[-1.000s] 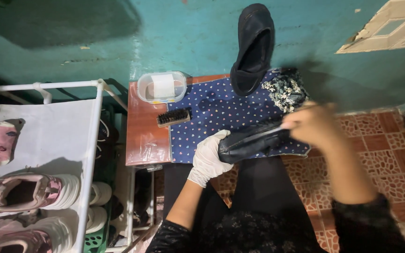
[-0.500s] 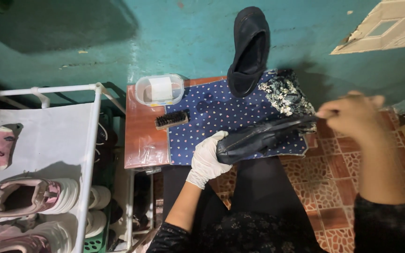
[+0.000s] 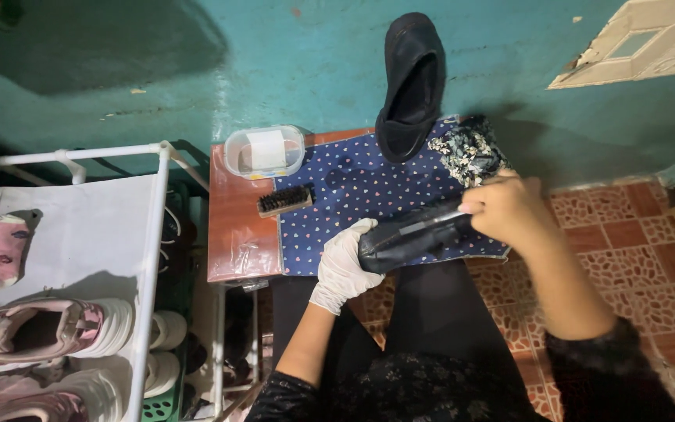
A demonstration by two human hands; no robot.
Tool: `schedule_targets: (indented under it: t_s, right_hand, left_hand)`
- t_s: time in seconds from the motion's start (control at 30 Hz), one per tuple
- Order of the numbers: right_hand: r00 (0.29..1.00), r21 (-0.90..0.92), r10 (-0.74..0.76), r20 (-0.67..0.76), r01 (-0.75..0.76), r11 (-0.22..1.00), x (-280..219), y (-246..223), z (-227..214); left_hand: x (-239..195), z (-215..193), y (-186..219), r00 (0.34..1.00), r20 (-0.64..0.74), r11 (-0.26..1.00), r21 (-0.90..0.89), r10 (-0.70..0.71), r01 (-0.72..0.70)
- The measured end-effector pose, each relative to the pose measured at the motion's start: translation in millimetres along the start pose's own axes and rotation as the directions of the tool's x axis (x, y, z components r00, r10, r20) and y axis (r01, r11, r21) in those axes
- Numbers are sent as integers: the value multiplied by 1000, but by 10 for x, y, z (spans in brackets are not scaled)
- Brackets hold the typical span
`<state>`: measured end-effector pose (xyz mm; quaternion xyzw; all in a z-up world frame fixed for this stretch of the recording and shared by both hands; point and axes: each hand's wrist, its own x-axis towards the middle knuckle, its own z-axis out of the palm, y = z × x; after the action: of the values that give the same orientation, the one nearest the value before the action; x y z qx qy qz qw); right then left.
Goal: The person holds a black shoe in their left hand and uses a brush in their right hand to scrub the shoe's surface. They repeatedly dip the brush into a small container of liquid and continue scrubbing the shoe while seated.
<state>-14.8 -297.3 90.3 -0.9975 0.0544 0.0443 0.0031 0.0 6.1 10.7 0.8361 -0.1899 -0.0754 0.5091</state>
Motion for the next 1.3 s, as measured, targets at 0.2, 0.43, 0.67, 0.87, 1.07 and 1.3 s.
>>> schedule_targets:
  t_s: [0.2, 0.43, 0.67, 0.87, 1.07, 1.3]
  right_hand:
    - [950, -44, -140, -278, 133, 990, 129, 192, 415]
    - [982, 73, -171, 86, 165, 984, 131, -367, 279]
    - [961, 57, -202, -189, 217, 975, 189, 163, 580]
    - [912, 273, 283, 299, -365, 890, -215, 80, -719]
    - [935, 256, 325, 142, -352, 900, -127, 634, -444]
    - [870, 325, 382, 312, -475, 818, -145, 220, -709]
  left_hand:
    - [8, 37, -47, 999, 10, 999, -10, -40, 40]
    - [20, 60, -65, 1000, 14, 999, 52, -7, 6]
    - [13, 20, -19, 999, 20, 998, 31, -51, 50]
    - [-29, 54, -27, 999, -28, 999, 12, 30, -30]
    - [-25, 55, -65, 997, -44, 998, -14, 66, -67]
    - [-15, 75, -84, 997, -40, 998, 16, 60, -59]
